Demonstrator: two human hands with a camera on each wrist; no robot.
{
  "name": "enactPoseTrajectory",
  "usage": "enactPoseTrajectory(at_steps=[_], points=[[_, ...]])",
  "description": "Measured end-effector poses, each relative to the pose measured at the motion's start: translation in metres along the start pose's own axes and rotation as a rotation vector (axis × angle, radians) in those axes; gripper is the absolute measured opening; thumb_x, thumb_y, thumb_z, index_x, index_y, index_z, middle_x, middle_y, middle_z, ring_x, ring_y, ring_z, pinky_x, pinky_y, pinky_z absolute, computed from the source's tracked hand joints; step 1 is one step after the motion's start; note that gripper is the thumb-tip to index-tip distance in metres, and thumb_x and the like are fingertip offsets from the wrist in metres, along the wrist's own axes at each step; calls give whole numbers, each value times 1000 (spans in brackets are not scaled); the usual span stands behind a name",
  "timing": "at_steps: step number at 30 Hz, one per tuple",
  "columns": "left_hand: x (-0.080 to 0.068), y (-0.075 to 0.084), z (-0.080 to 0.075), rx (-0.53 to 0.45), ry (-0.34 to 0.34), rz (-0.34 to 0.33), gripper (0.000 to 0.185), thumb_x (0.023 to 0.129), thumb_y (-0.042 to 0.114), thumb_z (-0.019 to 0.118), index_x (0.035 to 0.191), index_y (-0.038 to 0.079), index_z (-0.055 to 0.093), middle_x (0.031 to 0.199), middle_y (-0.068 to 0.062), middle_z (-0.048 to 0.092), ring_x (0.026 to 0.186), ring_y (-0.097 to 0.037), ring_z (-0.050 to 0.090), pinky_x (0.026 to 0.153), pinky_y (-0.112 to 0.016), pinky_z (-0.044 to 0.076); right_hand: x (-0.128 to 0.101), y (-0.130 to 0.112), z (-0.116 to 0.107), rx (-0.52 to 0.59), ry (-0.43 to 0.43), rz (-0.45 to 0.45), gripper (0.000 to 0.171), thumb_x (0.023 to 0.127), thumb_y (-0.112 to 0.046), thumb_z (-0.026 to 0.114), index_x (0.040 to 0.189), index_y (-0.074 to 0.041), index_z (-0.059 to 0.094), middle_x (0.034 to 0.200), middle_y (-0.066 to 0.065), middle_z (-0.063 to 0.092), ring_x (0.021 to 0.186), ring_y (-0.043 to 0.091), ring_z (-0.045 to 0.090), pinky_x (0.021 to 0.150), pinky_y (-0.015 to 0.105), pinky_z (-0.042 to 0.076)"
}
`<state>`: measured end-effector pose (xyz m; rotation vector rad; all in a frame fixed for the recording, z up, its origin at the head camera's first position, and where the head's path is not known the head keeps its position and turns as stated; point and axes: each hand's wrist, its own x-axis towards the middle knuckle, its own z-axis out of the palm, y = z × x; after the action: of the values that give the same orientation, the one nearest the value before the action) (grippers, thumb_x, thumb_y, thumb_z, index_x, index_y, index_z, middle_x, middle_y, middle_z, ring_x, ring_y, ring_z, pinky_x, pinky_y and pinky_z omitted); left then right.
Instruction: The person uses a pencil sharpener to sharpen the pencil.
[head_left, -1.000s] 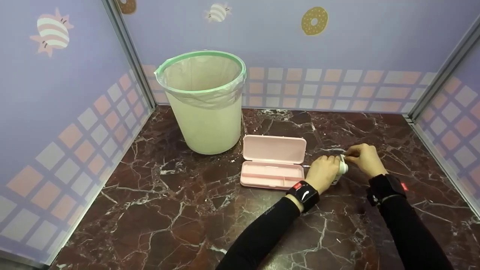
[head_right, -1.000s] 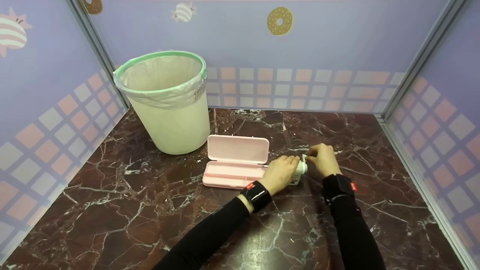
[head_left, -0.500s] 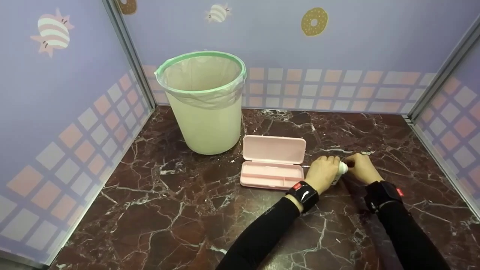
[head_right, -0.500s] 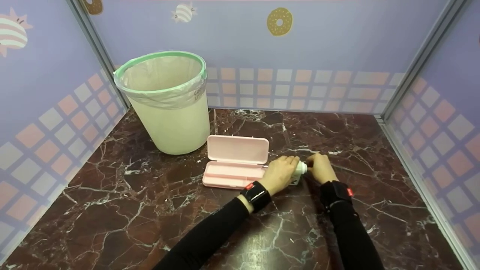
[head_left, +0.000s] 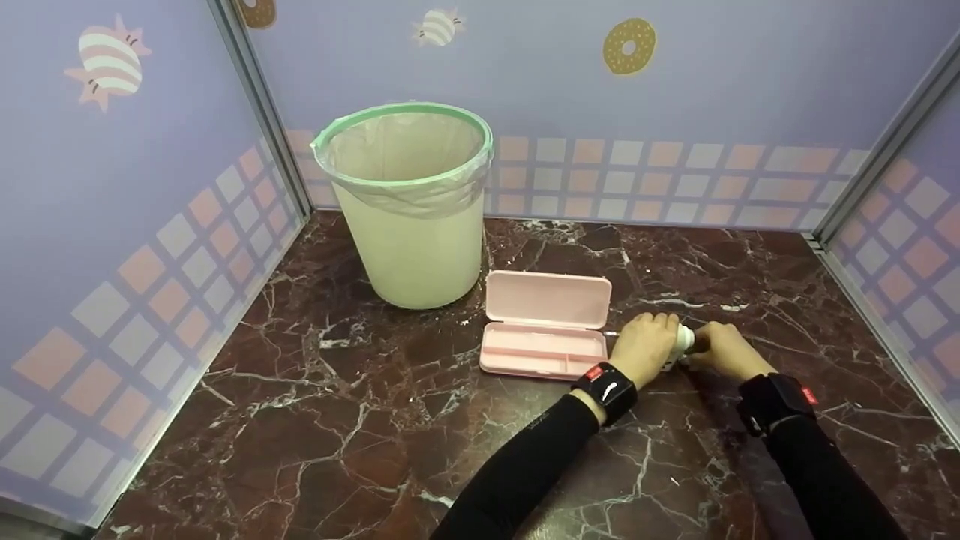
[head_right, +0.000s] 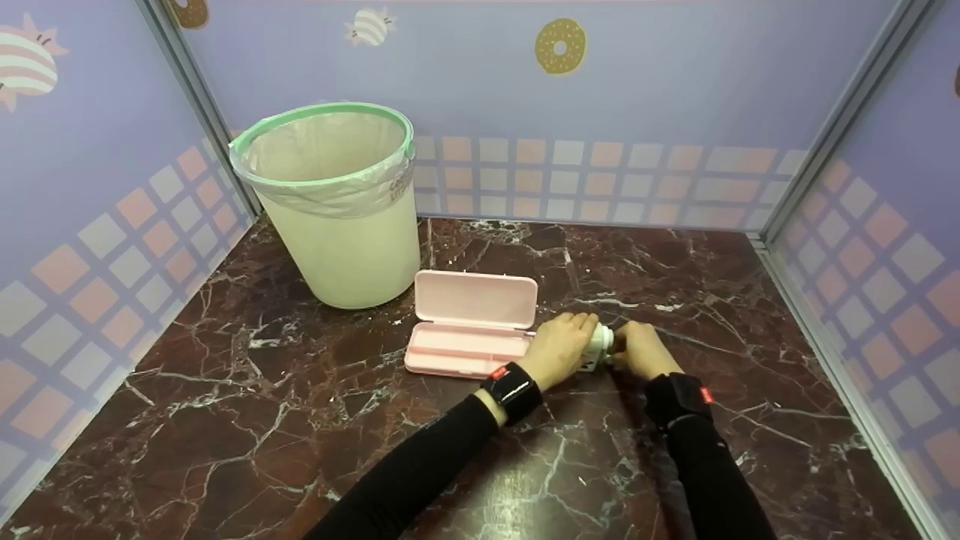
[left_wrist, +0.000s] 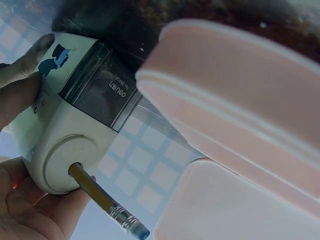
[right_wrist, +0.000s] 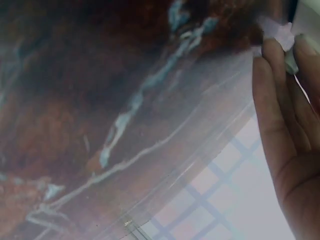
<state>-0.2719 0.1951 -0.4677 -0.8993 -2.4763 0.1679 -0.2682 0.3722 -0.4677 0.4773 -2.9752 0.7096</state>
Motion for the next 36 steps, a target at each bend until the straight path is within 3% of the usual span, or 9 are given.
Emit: enactPoseTrajectory(at_steps=[4, 12, 19, 28, 36], points=[[0, 0, -1, -2, -17, -3, 34, 91, 26, 61, 124, 18, 61, 108, 9, 69, 90, -7, 65, 80, -18, 52, -5, -2, -6, 47, -82, -9, 13, 73, -6, 81, 72, 0, 70, 67, 9, 71, 55, 7, 55, 52, 23, 46], [0, 1, 0, 16, 3, 1, 35, 91, 26, 61, 125, 18, 62, 105, 10, 69, 88, -6, 64, 79, -18, 51, -14, -12, -21, 174, -230, 15, 10, 77, -5, 79, 75, 1, 71, 72, 10, 72, 57, 6, 62, 53, 20, 50], [-1, 2, 0, 15, 7, -12, 35, 91, 26, 61, 125, 18, 63, 104, 10, 69, 87, -6, 65, 77, -19, 52, -20, -15, -30, 165, -237, 5, 9, 79, -7, 78, 76, -2, 70, 71, 4, 70, 55, 2, 54, 53, 19, 45], [0, 0, 0, 14, -8, 0, 35, 91, 25, 60, 125, 18, 62, 105, 9, 69, 88, -6, 65, 80, -18, 51, -23, -17, -40, 135, -225, -34, 9, 79, -11, 78, 78, -5, 72, 74, 5, 73, 58, 0, 55, 55, 21, 46], [0, 0, 1, 5, -2, -1, 35, 90, 24, 62, 125, 18, 63, 104, 9, 69, 86, -7, 64, 79, -18, 51, -26, -26, -53, 146, -192, 22, 7, 81, -10, 76, 80, -4, 72, 74, 8, 72, 57, 5, 56, 55, 22, 46]])
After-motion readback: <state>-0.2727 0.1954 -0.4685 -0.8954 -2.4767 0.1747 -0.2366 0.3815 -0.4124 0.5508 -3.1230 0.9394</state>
